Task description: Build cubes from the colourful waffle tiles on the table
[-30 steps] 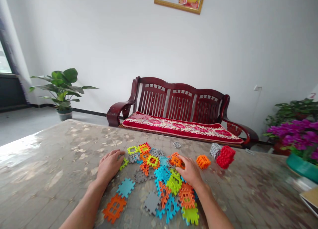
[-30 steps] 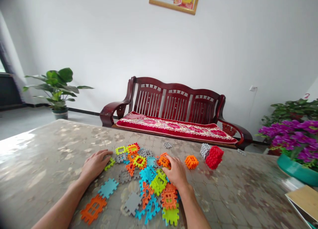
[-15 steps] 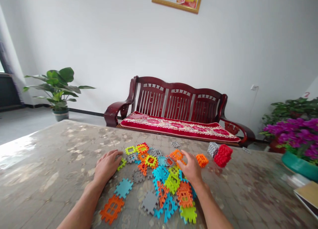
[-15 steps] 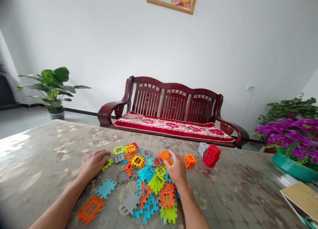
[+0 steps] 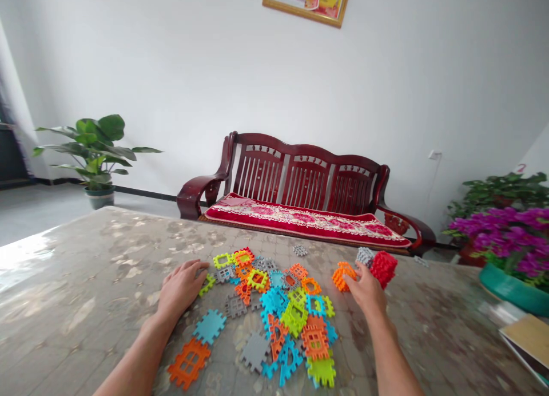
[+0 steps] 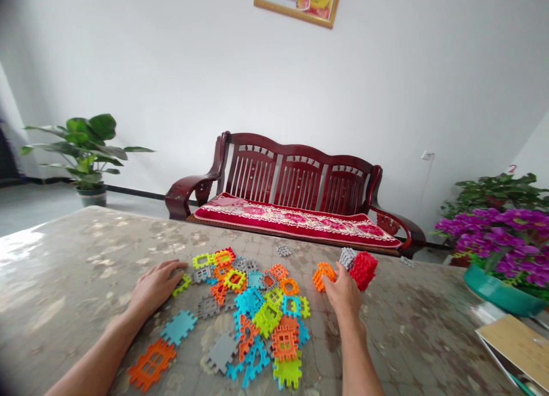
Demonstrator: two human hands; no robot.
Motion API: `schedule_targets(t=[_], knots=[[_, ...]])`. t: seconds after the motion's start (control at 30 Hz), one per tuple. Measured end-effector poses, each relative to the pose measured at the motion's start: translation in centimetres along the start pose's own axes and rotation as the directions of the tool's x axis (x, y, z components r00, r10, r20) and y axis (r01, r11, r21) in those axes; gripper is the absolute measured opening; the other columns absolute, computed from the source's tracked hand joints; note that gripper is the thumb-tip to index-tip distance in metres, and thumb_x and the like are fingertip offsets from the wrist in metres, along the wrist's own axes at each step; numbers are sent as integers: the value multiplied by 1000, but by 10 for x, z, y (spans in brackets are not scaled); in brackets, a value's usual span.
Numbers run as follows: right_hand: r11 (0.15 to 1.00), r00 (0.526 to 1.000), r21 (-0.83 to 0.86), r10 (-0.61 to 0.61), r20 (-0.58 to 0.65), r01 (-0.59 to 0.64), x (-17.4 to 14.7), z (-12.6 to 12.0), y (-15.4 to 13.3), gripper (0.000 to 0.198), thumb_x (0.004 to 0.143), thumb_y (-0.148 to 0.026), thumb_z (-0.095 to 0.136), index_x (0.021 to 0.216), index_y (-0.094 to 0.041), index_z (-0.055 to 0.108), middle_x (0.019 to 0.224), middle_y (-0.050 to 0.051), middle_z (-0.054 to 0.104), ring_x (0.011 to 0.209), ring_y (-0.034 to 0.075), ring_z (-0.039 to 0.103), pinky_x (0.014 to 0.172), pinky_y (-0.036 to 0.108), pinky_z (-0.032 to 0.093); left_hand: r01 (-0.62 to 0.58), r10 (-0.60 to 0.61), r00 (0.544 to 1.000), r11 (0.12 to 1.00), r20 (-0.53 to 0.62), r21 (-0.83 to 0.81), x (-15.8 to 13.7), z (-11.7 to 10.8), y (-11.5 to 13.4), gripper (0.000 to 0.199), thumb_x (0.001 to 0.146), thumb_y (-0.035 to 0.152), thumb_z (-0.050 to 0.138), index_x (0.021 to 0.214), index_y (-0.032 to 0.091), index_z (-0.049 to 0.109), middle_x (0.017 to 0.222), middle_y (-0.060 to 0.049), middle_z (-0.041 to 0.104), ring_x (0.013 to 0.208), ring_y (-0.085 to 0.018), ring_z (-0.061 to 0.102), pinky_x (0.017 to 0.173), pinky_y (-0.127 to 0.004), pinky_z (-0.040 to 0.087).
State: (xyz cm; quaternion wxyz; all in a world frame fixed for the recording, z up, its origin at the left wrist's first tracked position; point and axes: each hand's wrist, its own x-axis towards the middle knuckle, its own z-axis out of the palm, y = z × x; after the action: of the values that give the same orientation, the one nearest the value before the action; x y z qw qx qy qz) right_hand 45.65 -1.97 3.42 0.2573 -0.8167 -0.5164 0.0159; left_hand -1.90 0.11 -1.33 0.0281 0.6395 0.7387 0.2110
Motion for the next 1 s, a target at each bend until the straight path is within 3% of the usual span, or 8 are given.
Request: schedule_targets(t=[0.4, 0.5, 0.57, 0.63, 0.7, 0.77, 0.87, 1.0], knots=[[997, 998, -78, 32, 45, -28, -2, 9, 3, 68, 80, -40, 53, 143, -16, 44, 134, 12, 61, 117, 30, 60, 93, 39, 46, 8, -8, 1000, 1000, -8, -13, -1, -1, 1, 41, 90, 38, 38, 115, 31, 70, 137, -2, 61, 127, -26, 54, 107, -43, 40], [995, 997, -96, -17, -80, 10, -3, 5, -3, 64, 79, -41, 56, 138, -15, 51, 132, 15, 61, 117, 31, 59, 95, 40, 46, 13, -13, 1000, 1000, -3, -18, -1, -1, 1, 41, 90, 36, 39, 116, 30, 69, 139, -3, 60, 128, -25, 53, 107, -42, 39], [994, 982, -42, -105, -154, 100, -4, 3, -12, 57, 79, -39, 56, 131, -16, 57, 128, 14, 63, 117, 30, 58, 96, 39, 45, 13, -13, 1000, 1000, 3, -24, -1, -2, 2, 41, 90, 36, 38, 116, 30, 69, 139, -3, 59, 128, -25, 53, 108, -41, 39], [977, 977, 91, -184, -104, 193, -7, 4, -24, 47, 79, -35, 54, 123, -19, 63, 119, 10, 68, 108, 25, 63, 92, 34, 47, 13, -13, 1000, 1000, 7, -28, -1, -2, 2, 41, 90, 35, 38, 116, 30, 69, 139, -3, 59, 128, -24, 53, 108, -41, 38], [939, 962, 231, -270, 36, 255, -13, 11, -36, 40, 78, -31, 54, 115, -21, 67, 109, 7, 72, 96, 21, 67, 84, 30, 50, 12, -12, 1000, 999, 3, -29, -1, -2, 2, 41, 90, 35, 38, 116, 30, 69, 139, -3, 60, 127, -25, 53, 107, -42, 38], [895, 912, 304, -383, 146, 327, -21, 22, -45, 39, 73, -30, 60, 110, -22, 70, 108, 6, 72, 96, 21, 67, 84, 30, 50, 11, -11, 1000, 999, -9, -30, -1, -2, 2, 40, 89, 35, 39, 115, 31, 70, 137, -3, 61, 127, -24, 54, 106, -41, 39], [849, 838, 312, -501, 218, 426, -31, 39, -50, 40, 67, -28, 66, 106, -21, 72, 110, 7, 71, 102, 24, 65, 92, 34, 47, 8, -9, 1000, 999, -30, -33, -1, -1, 2, 39, 88, 36, 41, 113, 31, 71, 135, -2, 63, 125, -23, 55, 105, -38, 40], [854, 831, 257, -508, 226, 452, -36, 47, -51, 35, 72, -30, 64, 105, -21, 73, 108, 7, 72, 103, 24, 64, 93, 34, 46, 2, -3, 999, 1000, -39, -27, -2, 0, 1, 40, 89, 37, 40, 113, 31, 71, 136, -2, 62, 125, -24, 55, 105, -38, 41]])
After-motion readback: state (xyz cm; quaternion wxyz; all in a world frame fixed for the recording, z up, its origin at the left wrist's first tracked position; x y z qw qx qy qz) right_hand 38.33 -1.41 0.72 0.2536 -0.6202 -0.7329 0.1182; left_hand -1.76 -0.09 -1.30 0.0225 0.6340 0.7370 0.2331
